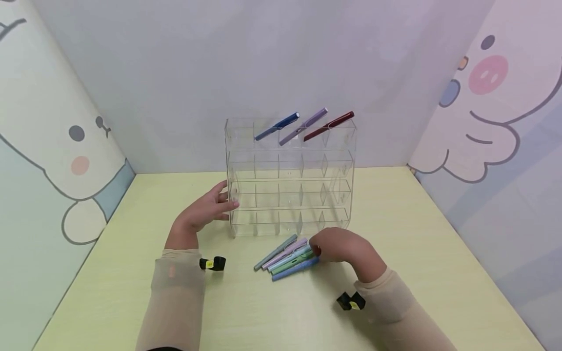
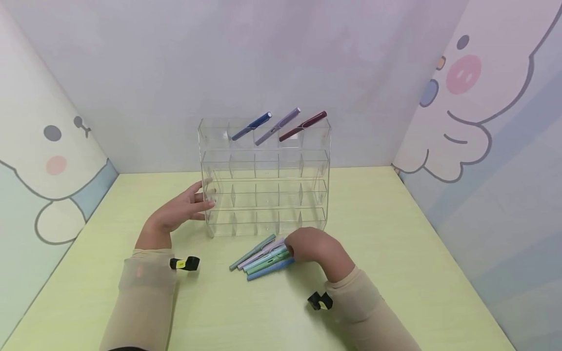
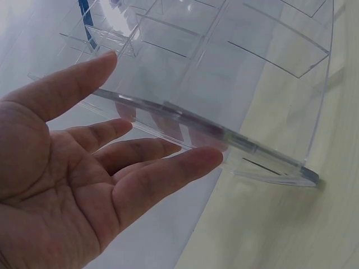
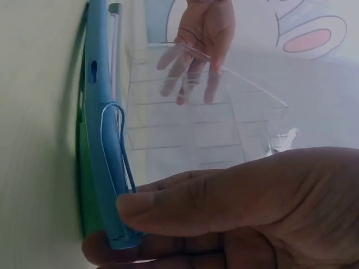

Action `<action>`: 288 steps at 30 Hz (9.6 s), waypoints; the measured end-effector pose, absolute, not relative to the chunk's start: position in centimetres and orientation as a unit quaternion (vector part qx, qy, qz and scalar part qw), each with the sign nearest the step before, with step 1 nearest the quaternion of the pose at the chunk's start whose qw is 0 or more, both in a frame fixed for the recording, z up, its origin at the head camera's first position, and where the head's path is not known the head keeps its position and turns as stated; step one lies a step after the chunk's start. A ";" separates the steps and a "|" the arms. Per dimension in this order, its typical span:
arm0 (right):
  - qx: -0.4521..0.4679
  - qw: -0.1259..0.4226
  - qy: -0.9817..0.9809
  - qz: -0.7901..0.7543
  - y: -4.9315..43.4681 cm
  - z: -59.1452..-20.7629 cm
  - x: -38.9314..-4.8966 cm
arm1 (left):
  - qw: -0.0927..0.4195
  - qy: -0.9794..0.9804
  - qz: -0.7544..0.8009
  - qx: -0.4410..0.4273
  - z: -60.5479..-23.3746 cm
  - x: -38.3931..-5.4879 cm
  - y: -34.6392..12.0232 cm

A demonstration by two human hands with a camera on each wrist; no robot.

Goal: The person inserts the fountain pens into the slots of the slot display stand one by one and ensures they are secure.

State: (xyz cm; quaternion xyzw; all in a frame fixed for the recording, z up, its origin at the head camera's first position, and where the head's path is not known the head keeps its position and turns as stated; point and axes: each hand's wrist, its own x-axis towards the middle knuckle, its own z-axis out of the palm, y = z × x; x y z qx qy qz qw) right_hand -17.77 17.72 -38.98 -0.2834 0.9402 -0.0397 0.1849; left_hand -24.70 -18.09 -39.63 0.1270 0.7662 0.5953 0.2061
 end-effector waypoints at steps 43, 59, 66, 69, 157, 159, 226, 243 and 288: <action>-0.332 0.172 0.704 -0.604 20.7 -37.6 -21.0 | 0.198 0.768 0.593 0.137 -39.7 -24.7 -18.0; -0.265 -0.049 0.547 -0.792 20.3 -37.2 -21.0 | 0.199 0.763 0.598 0.144 -39.7 -24.6 -17.9; -0.241 -0.118 0.496 -0.826 20.2 -36.9 -21.1 | 0.198 0.770 0.592 0.133 -39.7 -24.6 -18.0; -0.233 -0.141 0.471 -0.839 20.4 -36.6 -21.2 | 0.199 0.769 0.592 0.138 -39.6 -24.5 -17.9; -0.234 -0.173 0.815 -0.502 13.9 -31.8 -28.5 | 0.203 0.769 0.593 0.127 -39.4 -24.4 -17.8; -0.231 -0.173 0.819 -0.496 14.0 -31.8 -28.5 | 0.203 0.770 0.592 0.127 -39.4 -24.4 -17.8; -0.269 -0.082 0.882 -0.379 23.3 -33.1 -18.3 | 0.202 0.766 0.595 0.134 -40.0 -24.7 -17.9; -0.276 0.189 0.925 -0.181 20.7 -35.6 -18.0 | 0.200 0.770 0.592 0.132 -39.7 -24.8 -18.1; -0.260 0.191 0.943 -0.081 18.1 -38.8 -18.2 | 0.203 0.768 0.592 0.134 -39.9 -24.8 -18.0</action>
